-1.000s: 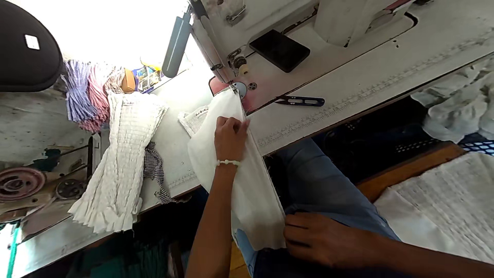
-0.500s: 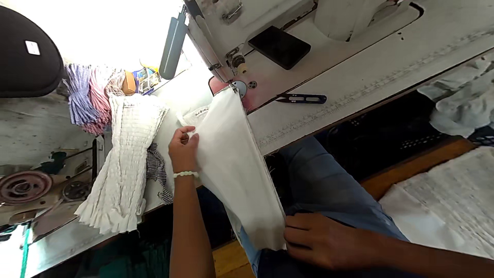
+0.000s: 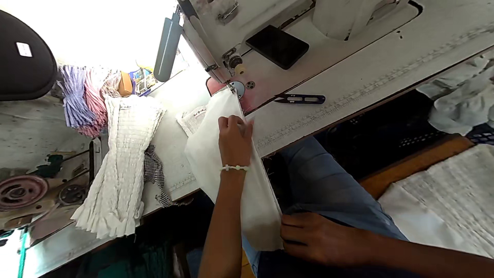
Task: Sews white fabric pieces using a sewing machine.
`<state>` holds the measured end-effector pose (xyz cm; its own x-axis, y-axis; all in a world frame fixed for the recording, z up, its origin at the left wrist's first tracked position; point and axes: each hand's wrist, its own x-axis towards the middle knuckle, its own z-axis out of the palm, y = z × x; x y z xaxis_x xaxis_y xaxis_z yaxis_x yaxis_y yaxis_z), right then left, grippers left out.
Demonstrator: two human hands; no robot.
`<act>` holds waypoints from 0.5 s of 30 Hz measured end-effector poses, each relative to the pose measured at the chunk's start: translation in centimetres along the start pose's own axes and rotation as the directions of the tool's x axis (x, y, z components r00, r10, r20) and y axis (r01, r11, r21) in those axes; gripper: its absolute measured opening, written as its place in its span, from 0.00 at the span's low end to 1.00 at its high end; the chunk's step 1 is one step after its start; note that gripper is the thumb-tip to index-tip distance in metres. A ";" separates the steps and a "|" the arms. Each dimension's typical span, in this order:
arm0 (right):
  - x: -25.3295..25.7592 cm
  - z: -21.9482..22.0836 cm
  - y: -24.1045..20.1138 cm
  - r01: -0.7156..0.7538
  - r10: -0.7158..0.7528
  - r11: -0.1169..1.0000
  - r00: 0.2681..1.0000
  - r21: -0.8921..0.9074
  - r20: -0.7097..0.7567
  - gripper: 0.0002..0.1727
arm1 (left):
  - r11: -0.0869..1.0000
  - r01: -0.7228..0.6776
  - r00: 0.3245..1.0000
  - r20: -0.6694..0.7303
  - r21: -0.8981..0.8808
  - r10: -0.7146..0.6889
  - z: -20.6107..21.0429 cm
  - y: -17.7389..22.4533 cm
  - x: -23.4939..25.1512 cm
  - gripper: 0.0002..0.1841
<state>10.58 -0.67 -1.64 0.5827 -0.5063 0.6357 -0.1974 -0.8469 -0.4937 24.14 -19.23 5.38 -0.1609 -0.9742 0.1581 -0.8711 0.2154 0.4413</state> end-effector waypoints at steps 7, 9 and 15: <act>-0.3 -0.6 -0.1 0.009 -0.009 1.000 1.000 -0.018 0.015 0.11 | 0.958 -0.274 0.962 -0.014 -0.086 0.274 0.4 -4.0 -2.0 0.15; -0.6 -0.7 -0.1 0.010 -0.010 0.999 1.000 -0.032 0.004 0.11 | 0.954 -0.300 0.951 0.066 -0.031 0.301 -0.1 -4.5 -2.9 0.19; -2.0 -1.3 -0.1 0.005 -0.004 0.996 1.000 -0.088 0.002 0.11 | 0.948 -0.319 0.946 0.058 0.010 0.318 0.7 -3.2 -4.2 0.22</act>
<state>8.42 0.18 -2.09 0.5853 -0.5022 0.6366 -0.2636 -0.8603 -0.4363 27.28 -15.87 2.72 -0.4560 -0.8574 0.2387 -0.7788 0.5142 0.3593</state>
